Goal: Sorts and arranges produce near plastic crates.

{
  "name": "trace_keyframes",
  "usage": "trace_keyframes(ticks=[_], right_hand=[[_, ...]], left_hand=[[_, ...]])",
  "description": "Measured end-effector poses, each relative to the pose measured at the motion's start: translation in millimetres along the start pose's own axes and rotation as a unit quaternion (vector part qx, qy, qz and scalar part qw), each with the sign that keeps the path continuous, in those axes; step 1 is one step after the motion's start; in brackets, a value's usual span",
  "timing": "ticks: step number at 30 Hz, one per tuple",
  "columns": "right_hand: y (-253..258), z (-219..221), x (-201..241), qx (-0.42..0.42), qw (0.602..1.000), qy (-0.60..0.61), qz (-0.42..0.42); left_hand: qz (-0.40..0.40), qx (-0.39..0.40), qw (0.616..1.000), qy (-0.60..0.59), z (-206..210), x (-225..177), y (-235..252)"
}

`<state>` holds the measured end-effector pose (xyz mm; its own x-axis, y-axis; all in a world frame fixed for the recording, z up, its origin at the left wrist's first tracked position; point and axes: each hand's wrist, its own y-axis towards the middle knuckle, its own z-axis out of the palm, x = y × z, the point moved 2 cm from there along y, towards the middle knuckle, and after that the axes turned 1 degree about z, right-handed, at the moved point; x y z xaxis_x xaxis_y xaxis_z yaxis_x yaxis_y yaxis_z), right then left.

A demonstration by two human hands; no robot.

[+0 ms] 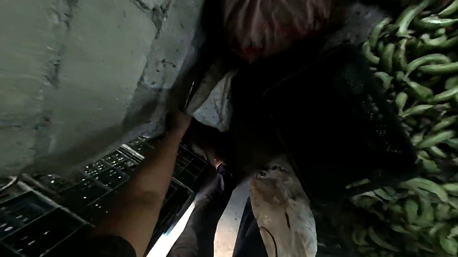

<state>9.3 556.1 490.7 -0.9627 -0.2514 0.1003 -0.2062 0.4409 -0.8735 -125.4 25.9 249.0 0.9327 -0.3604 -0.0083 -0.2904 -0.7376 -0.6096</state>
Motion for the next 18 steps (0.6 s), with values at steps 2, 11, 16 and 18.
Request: trace_keyframes(ticks=[2,11,16,18], right_hand=[[-15.2,4.6,10.8,0.021,0.999,0.037,-0.007],[-69.3,85.3,97.2,0.261,0.936,0.217,-0.090],[-86.4,112.9,107.6,0.350,0.879,0.274,-0.173],[-80.2,100.6,98.2,0.378,0.879,0.130,-0.259]], left_hand=[[-0.001,-0.005,1.000,0.001,-3.6,10.8,-16.9],[-0.002,0.052,0.997,-0.054,-11.2,134.7,-200.0],[-0.065,0.053,0.994,-0.073,6.8,176.8,-292.3],[-0.064,0.064,0.994,-0.061,12.2,181.2,-315.0]])
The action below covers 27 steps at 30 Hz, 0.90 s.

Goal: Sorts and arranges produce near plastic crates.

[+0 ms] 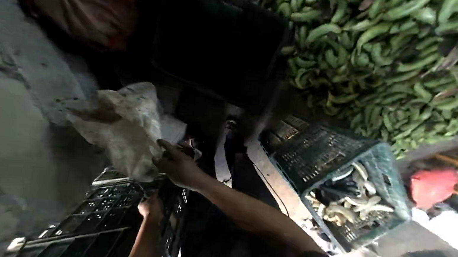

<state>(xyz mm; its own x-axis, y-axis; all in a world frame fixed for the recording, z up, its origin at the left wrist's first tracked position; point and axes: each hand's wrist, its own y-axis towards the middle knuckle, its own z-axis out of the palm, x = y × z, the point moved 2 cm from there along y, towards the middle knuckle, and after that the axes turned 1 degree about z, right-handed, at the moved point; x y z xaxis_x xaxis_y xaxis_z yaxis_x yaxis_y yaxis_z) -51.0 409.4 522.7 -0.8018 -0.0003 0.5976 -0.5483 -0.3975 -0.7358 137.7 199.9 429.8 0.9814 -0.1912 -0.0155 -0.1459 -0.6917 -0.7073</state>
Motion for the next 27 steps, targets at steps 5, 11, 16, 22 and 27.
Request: trace_keyframes(ticks=[5,11,16,22,27], right_hand=[[-54.8,-90.5,-35.3,0.026,0.986,-0.165,0.005],[-136.6,-220.0,-105.3,-0.087,0.971,-0.146,0.165],[-175.2,-258.6,-142.3,-0.193,0.967,-0.046,0.163],[-157.7,-254.1,-156.9,-0.238,0.957,-0.009,0.165],[-191.5,-237.0,-145.9,-0.278,0.949,0.050,0.139]], left_hand=[[0.066,0.060,0.992,0.086,16.5,-40.9,-48.9],[0.218,0.142,0.942,0.214,46.3,-115.2,-92.2],[0.293,0.158,0.890,0.310,75.4,-160.5,-141.0],[0.311,0.190,0.845,0.390,101.0,-186.8,-158.2],[0.342,0.215,0.783,0.473,104.1,-225.2,-151.4]])
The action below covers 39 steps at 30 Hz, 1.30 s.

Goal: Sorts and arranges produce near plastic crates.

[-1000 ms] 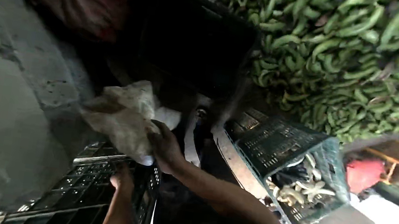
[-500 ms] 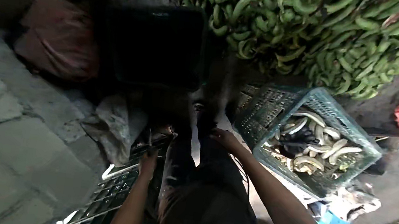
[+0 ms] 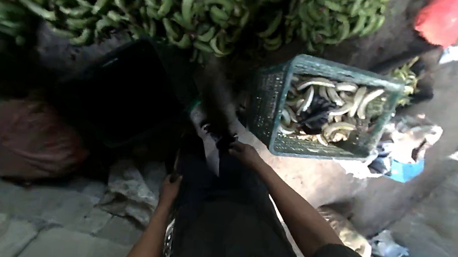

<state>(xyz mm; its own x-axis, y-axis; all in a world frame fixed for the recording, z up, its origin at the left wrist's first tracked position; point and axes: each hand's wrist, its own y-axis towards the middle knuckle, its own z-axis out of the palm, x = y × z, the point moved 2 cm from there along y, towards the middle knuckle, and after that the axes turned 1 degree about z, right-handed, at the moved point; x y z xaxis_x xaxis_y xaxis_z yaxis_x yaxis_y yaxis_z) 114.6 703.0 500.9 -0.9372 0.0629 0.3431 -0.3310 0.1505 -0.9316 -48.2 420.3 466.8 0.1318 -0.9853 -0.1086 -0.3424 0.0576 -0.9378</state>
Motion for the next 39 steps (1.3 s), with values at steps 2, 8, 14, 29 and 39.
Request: trace_keyframes(ticks=[2,8,14,29,39], right_hand=[[-26.3,-18.3,1.6,-0.059,0.994,0.087,0.003],[-75.5,-77.9,-61.7,-0.368,0.868,0.326,0.065],[-2.9,-136.8,-188.7,-0.436,0.753,0.469,0.153],[85.7,-230.0,-243.7,-0.414,0.803,0.320,0.286],[-16.0,-229.0,-253.5,-0.421,0.743,0.482,0.193]], left_hand=[[0.014,0.000,1.000,0.028,-19.4,-2.7,12.2],[0.034,-0.018,0.996,0.083,-91.4,-9.0,17.6],[0.019,-0.054,0.995,0.087,-94.5,-4.8,15.0],[-0.006,-0.042,0.996,0.085,10.0,-102.2,-33.7],[0.097,-0.051,0.989,0.102,19.3,-194.5,-74.9]])
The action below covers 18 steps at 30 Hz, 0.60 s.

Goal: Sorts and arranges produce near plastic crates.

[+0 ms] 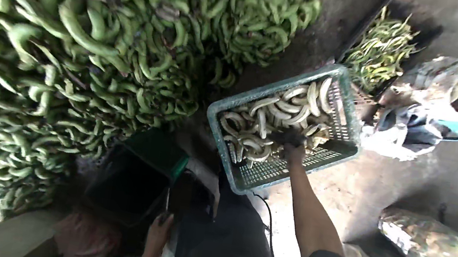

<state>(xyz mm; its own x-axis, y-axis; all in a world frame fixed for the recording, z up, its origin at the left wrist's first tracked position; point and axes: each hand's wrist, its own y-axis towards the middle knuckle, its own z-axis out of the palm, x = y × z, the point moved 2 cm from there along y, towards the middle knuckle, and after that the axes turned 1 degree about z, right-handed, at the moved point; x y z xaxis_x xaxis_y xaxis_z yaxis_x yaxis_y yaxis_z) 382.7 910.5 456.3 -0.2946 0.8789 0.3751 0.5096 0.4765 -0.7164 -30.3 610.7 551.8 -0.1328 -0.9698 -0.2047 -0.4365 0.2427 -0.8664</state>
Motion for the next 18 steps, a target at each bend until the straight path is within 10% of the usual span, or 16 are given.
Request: trace_keyframes(ticks=[18], right_hand=[[-49.4,-102.7,83.9,-0.096,0.988,0.081,-0.085]], left_hand=[[0.064,-0.042,0.997,-0.024,-42.8,-14.5,-13.3]])
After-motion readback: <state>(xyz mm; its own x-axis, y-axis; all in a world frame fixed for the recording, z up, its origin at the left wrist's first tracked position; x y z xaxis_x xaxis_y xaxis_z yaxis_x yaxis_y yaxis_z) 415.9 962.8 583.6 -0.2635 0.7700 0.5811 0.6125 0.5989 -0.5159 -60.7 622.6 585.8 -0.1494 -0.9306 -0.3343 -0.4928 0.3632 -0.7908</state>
